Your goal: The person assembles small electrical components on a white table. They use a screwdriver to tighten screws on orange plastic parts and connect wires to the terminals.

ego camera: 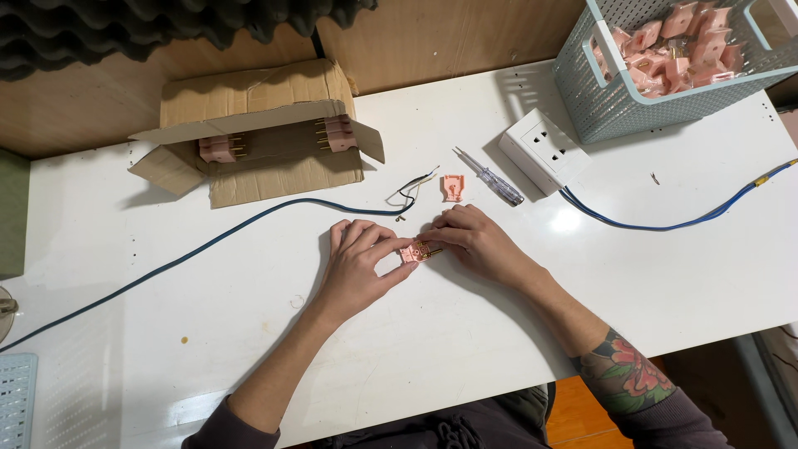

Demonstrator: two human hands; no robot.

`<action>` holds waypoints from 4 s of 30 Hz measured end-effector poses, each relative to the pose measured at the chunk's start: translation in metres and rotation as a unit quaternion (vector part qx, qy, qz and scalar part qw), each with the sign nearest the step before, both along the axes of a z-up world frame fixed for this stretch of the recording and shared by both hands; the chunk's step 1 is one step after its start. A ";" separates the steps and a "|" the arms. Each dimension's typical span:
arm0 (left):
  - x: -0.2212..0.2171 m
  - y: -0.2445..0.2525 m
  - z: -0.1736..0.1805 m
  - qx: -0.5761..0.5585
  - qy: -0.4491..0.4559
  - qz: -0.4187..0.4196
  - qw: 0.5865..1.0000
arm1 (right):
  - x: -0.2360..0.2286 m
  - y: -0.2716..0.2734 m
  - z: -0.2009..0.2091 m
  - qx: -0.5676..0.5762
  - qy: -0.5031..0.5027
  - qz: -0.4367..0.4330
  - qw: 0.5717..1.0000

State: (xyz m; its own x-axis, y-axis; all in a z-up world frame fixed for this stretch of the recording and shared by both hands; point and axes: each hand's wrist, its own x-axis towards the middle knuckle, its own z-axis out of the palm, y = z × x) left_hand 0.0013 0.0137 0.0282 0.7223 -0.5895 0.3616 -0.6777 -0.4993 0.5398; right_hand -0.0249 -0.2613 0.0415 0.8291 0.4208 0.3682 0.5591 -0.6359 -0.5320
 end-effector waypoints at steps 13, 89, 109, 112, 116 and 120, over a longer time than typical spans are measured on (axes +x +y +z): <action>0.000 0.000 0.004 -0.004 0.025 -0.013 1.000 | -0.002 -0.001 -0.024 0.045 0.047 -0.019 0.998; -0.001 -0.004 -0.001 -0.100 0.005 -0.039 0.994 | -0.011 0.010 -0.017 0.070 0.061 -0.088 0.992; -0.001 -0.005 -0.007 -0.156 0.003 -0.052 0.986 | -0.013 0.014 -0.022 0.073 0.025 -0.111 0.991; 0.001 -0.005 -0.008 -0.142 -0.019 -0.062 0.988 | -0.012 0.012 -0.024 -0.003 -0.066 -0.089 0.994; 0.001 -0.007 -0.009 -0.138 -0.041 -0.062 0.988 | -0.012 0.014 -0.022 -0.005 -0.070 -0.097 0.993; 0.001 -0.009 -0.014 -0.165 -0.007 -0.056 0.985 | -0.010 0.003 -0.038 0.013 -0.081 -0.100 0.992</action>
